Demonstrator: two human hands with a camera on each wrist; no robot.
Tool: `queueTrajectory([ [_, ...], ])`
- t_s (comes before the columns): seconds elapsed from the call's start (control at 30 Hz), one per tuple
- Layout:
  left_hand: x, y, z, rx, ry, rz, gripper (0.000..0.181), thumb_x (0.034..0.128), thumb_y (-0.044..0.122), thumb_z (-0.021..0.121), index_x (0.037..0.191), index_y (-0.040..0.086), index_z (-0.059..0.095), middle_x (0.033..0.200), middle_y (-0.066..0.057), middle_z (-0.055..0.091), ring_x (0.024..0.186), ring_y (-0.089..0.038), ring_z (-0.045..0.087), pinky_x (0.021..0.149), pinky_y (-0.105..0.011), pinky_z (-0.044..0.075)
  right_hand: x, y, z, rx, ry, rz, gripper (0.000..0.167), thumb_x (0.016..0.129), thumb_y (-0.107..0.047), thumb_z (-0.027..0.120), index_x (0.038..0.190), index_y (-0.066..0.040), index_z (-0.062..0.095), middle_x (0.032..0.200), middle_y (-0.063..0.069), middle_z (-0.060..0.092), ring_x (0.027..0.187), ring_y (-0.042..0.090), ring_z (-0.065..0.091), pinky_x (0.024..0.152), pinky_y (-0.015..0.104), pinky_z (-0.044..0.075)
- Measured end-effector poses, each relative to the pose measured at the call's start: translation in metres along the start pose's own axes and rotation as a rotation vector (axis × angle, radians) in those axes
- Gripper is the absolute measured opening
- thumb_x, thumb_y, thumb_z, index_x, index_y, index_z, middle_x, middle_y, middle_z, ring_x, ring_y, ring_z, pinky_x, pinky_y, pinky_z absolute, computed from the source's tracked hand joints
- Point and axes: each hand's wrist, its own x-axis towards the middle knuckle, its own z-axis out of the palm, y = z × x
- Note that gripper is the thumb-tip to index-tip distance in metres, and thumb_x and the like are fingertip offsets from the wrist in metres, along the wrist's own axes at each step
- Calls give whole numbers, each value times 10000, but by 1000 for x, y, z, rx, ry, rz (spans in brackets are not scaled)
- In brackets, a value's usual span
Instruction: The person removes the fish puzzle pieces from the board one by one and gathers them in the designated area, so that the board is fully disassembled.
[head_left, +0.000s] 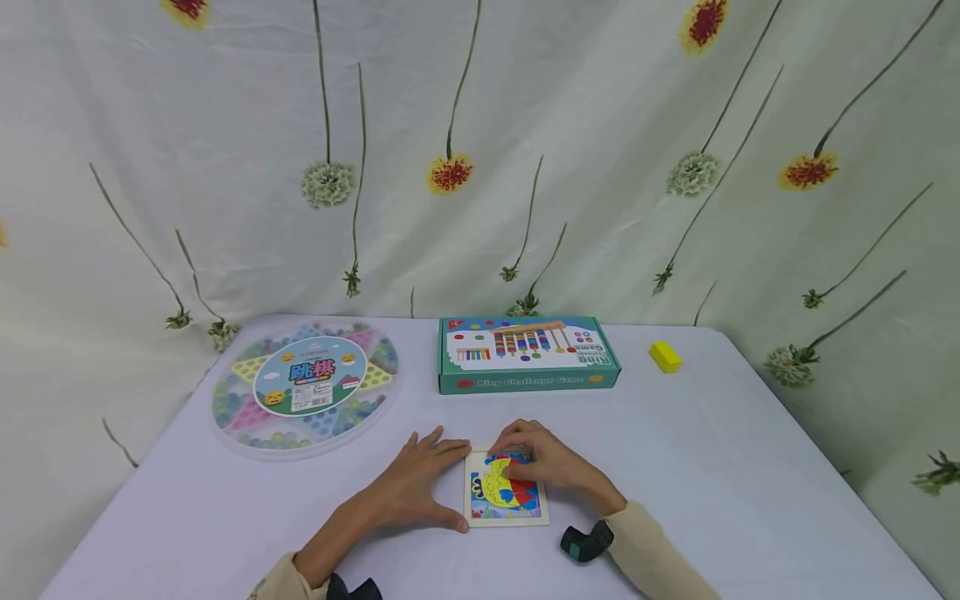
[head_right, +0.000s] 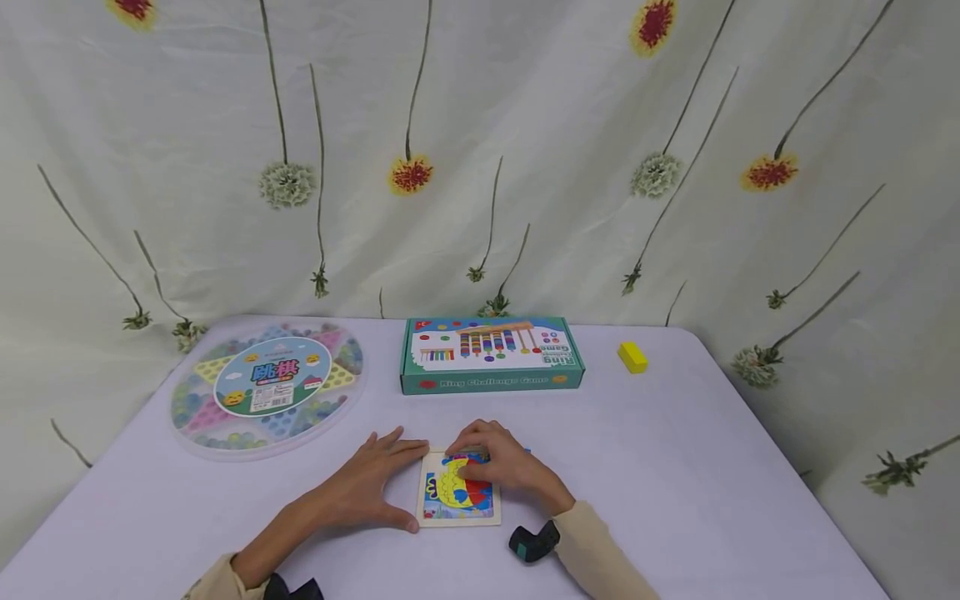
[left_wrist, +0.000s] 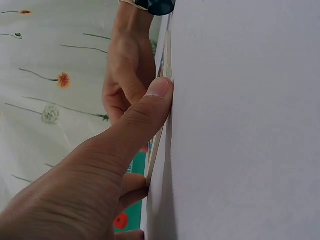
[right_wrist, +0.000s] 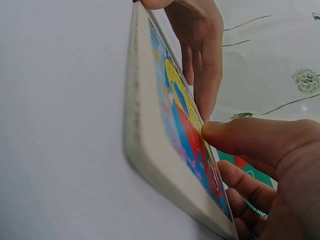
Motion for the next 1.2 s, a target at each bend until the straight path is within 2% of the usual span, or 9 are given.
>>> queueTrajectory([
  [0.33, 0, 1, 0, -20, -1, 8, 1003, 628, 694, 743, 1426, 155, 465, 1481, -11, 429, 1440, -395, 177, 1130, -658, 54, -2, -1, 1, -75, -8, -9, 227, 893, -172, 671, 1111, -202, 726, 1145, -37, 536, 1114, 186, 410, 941, 382, 407],
  [0.7, 1, -1, 0, -12, 0, -2, 1004, 623, 694, 746, 1424, 156, 469, 1478, -15, 434, 1438, -399, 181, 1128, -660, 58, -1, -1, 3, -92, -8, -29, 245, 897, -142, 658, 1127, -204, 718, 1157, -35, 525, 1115, 191, 403, 931, 376, 399],
  [1.2, 1, -2, 1, -14, 7, -2, 1012, 617, 706, 740, 1423, 157, 471, 1479, -17, 434, 1439, -395, 180, 1127, -662, 51, -2, -4, 3, -88, 5, -15, 243, 888, -144, 665, 1117, -211, 709, 1185, -14, 525, 1124, 202, 399, 933, 411, 384],
])
